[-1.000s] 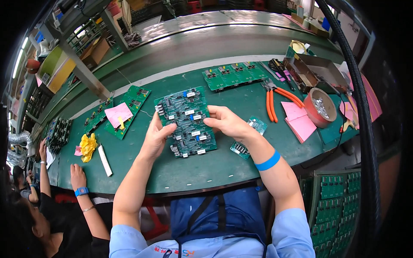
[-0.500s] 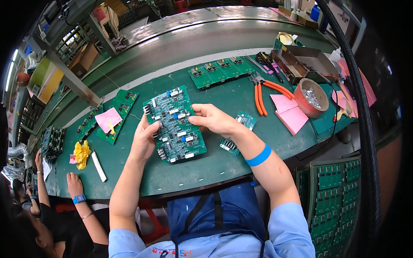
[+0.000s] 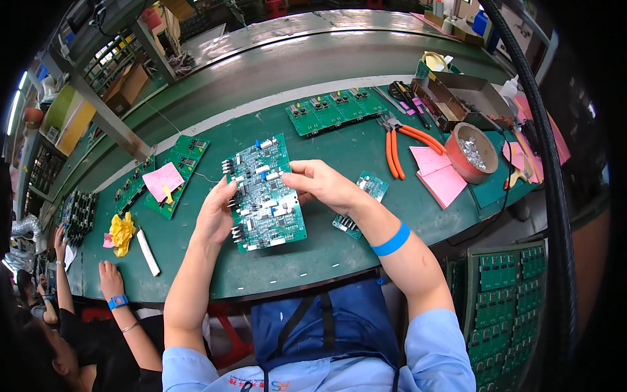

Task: The person assembles electronic components onto printed circuit boards and solders them in place. This is done using a soldering iron, solder wire, and pliers.

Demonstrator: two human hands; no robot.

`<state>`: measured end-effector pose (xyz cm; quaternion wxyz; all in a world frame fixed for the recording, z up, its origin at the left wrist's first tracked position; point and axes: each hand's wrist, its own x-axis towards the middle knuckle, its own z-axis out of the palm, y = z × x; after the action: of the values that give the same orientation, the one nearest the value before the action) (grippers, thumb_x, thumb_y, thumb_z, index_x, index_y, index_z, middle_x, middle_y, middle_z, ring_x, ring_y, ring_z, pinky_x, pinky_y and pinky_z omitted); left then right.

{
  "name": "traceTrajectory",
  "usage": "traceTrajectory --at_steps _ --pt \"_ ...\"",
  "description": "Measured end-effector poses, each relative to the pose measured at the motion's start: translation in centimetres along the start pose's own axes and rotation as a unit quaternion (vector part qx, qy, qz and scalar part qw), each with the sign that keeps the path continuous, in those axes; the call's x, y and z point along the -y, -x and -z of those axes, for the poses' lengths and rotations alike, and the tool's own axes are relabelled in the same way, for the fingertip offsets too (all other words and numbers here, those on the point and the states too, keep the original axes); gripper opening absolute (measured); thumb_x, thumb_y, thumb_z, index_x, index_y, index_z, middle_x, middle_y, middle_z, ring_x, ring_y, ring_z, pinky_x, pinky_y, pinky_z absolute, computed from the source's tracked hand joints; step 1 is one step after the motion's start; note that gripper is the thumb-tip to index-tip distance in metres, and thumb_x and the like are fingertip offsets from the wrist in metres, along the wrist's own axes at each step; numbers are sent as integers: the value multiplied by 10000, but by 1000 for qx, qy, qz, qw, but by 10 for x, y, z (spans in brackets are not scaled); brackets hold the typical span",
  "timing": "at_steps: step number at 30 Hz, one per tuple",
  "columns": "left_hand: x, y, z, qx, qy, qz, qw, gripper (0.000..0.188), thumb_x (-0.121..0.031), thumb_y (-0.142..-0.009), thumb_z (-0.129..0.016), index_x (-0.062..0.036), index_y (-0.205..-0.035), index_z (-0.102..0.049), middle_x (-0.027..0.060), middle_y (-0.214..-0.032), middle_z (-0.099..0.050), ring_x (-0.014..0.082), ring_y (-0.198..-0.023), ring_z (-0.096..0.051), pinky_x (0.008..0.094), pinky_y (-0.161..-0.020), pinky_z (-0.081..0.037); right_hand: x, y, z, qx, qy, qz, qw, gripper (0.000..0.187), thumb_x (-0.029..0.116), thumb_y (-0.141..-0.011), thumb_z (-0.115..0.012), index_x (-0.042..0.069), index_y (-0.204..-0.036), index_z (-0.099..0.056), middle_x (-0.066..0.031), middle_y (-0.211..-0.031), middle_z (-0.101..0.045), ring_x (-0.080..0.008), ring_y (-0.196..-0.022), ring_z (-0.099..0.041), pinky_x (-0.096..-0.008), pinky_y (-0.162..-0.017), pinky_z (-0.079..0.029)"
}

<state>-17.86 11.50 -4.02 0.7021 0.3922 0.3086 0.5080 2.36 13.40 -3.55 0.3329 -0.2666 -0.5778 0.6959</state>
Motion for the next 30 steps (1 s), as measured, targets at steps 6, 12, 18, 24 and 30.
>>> traceTrajectory --at_steps 6,12,18,24,30 --pt "2 3 -9 19 6 23 1000 391 -133 -770 -476 5 -1109 -337 71 -1031 -476 120 -898 -479 255 -789 -389 -6 -7 6 -71 -90 -16 993 277 264 -813 -382 31 -902 -505 -40 -803 -554 -105 -670 -538 -240 -550 -442" --pt "2 6 -13 18 1 24 1000 403 -160 -767 -493 -1 -1107 -346 68 -1029 -480 115 -903 -476 260 -791 -388 -7 -5 5 -88 -137 -17 986 239 213 -798 -399 14 -873 -508 -61 -795 -548 -130 -673 -538 -279 -542 -455" --pt "4 5 -8 13 3 39 999 373 -188 -771 -493 -10 -1082 -391 57 -1008 -494 113 -894 -478 258 -792 -384 -8 -5 8 -61 -164 -21 984 255 220 -796 -410 2 -888 -506 -87 -818 -553 -159 -691 -548 -299 -552 -461" --pt "7 6 -4 -7 21 53 998 364 -209 -780 -478 -15 -1078 -400 55 -1017 -488 121 -907 -471 265 -796 -381 -9 -5 10 -47 -187 -35 981 262 210 -793 -409 -16 -887 -502 -107 -823 -557 -180 -697 -559 -305 -548 -468" --pt "5 8 -8 -7 36 46 998 408 -192 -769 -488 -13 -1112 -360 65 -1036 -476 133 -923 -467 279 -799 -384 -4 -3 7 -51 -174 -31 983 241 184 -805 -401 -24 -879 -499 -74 -794 -550 -132 -673 -544 -262 -540 -466"
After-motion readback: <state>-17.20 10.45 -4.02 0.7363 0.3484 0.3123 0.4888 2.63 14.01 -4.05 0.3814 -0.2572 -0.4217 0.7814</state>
